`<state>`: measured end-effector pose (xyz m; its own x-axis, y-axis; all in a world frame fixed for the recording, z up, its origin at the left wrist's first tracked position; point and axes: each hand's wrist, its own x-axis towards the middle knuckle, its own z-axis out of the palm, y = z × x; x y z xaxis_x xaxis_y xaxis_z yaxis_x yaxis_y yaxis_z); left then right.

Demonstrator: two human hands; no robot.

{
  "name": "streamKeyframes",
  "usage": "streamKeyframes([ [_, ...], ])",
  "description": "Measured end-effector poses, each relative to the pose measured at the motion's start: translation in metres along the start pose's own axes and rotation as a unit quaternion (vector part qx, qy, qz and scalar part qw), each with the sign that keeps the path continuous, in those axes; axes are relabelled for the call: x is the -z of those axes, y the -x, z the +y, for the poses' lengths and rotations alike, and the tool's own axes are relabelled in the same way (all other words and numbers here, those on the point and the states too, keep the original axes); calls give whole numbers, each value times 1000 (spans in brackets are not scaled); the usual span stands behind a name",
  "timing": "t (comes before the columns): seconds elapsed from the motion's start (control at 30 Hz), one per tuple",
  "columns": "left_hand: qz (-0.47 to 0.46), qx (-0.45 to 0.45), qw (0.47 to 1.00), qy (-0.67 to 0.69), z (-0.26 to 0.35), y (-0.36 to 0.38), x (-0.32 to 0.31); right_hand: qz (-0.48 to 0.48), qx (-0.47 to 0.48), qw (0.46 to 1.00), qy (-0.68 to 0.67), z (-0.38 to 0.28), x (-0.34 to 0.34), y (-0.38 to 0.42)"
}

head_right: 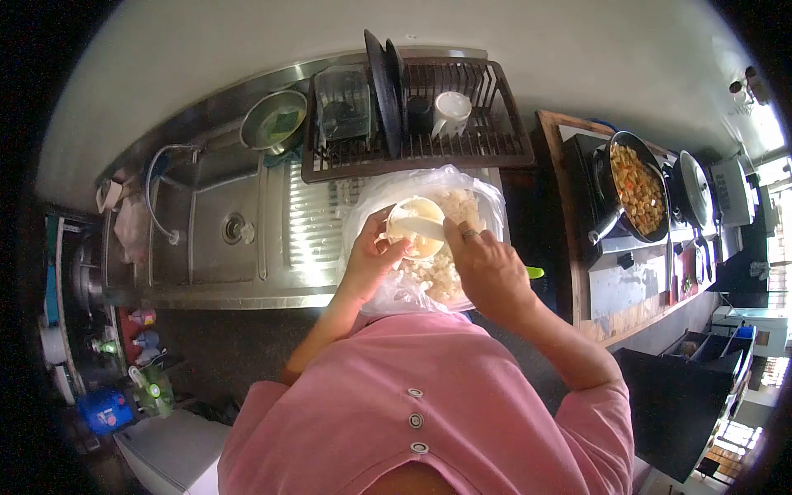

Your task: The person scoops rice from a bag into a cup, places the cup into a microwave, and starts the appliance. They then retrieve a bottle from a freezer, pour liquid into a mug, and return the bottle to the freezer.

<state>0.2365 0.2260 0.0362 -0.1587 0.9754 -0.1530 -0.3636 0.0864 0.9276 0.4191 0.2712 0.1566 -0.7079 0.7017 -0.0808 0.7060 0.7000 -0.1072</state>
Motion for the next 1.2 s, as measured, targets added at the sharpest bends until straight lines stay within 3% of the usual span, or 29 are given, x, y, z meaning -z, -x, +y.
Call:
streamKeyframes([
  [0.3,26,-35,997,-66,0,1,-2,20,20,1000,11,6,-34,-12],
  [0.4,27,-53,997,-56,-2,-6,6,-37,-13,996,-84,27,-12,-28],
  [0.43,24,-61,997,-43,0,-9,9,4,-40,990,-137,32,-4,-31],
  [0.57,70,-58,994,-64,3,-20,33,68,-36,995,-70,41,24,-27],
  [0.67,101,-65,990,-74,5,-24,40,-62,-95,993,32,52,-26,-34],
  [0.83,152,-183,966,-105,-15,-36,42,0,-84,993,83,50,-91,-42],
  [1.0,147,-176,969,-96,-29,-42,41,7,-63,976,208,52,-123,-47],
  [1.13,159,-185,967,-69,-37,-42,37,18,-62,972,226,49,-130,-51],
  [1.2,163,-191,959,-133,-32,-39,37,26,-67,970,231,51,-138,-53],
])
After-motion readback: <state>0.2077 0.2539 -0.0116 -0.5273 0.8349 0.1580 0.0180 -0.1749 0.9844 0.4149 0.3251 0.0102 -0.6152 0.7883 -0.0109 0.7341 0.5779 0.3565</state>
